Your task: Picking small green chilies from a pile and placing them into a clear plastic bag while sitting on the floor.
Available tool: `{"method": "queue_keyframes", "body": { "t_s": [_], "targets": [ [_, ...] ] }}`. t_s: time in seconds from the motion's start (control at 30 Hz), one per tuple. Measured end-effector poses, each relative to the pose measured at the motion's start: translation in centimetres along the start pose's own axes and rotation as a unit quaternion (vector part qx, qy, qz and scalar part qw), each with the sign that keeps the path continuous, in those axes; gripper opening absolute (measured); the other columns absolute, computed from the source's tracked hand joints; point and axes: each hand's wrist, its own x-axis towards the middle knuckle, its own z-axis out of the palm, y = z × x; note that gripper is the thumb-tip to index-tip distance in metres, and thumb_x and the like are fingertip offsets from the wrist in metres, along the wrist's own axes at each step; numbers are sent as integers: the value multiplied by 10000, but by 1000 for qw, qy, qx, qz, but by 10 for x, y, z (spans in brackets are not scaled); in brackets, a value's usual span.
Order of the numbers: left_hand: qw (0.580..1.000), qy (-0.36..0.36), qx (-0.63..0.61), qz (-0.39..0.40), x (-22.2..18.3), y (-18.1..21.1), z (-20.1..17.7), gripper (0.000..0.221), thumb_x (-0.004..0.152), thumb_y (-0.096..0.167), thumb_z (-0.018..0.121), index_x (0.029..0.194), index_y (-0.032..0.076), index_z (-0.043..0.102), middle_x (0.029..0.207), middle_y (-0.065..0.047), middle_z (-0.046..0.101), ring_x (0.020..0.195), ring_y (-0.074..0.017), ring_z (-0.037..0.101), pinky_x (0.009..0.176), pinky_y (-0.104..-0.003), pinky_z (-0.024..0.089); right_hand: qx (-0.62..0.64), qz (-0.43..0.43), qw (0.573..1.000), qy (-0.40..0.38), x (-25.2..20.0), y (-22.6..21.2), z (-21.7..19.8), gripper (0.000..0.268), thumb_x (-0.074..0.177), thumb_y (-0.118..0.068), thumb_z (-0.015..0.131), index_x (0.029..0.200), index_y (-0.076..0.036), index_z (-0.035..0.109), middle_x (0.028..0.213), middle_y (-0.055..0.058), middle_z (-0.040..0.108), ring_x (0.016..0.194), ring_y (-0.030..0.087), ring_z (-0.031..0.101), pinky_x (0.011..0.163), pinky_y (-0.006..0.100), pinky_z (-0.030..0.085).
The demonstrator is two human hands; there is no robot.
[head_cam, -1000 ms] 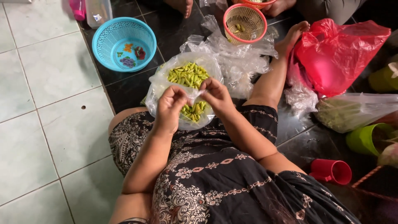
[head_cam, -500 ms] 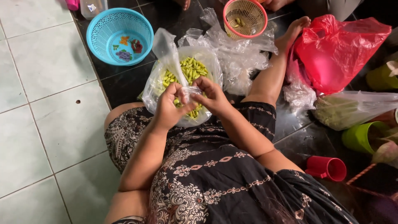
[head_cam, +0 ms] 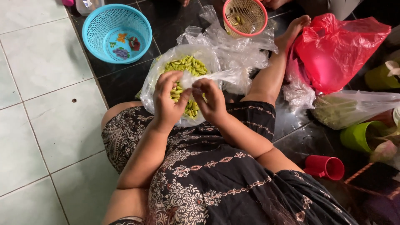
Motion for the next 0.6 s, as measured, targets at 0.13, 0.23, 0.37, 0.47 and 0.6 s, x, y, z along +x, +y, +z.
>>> {"method": "queue_keyframes", "body": {
  "t_s": [0.13,0.23,0.37,0.47,0.6],
  "targets": [
    [986,-5,-68,-154,-13,-9,-2,726,853,498,866,1302,12,564,1079,-218,675,915,-339,700,726,-423,613,180,122,976,9,-1,6,-6,210,1030,-12,564,1228,35,516,965,121,641,841,152,633,682,253,518],
    [955,-49,-138,-258,-14,-14,-4,616,774,415,945,1153,41,636,949,-110,728,838,-171,728,702,-292,608,266,132,954,47,0,13,-8,220,1037,-41,554,1240,16,491,914,135,652,827,144,639,660,209,495],
    [937,14,-228,-264,-7,-15,0,173,885,153,826,923,46,696,745,-67,688,684,-104,675,581,-230,579,297,126,942,88,8,15,-9,232,1013,-31,579,1225,26,504,962,115,615,810,172,640,624,234,490],
    [935,56,-248,-249,-2,-7,1,115,931,117,757,927,38,674,772,-70,682,722,-90,646,628,-232,569,179,44,973,140,20,4,-7,262,1013,-23,606,1262,1,528,1116,84,586,925,158,622,739,246,479],
    [977,77,-73,-186,-6,-10,0,149,937,187,767,887,92,664,728,-59,682,640,-153,652,574,-241,500,-15,-228,964,134,14,-29,-4,238,889,156,579,1114,104,519,1034,275,538,936,432,583,833,499,494]
  ]
}}
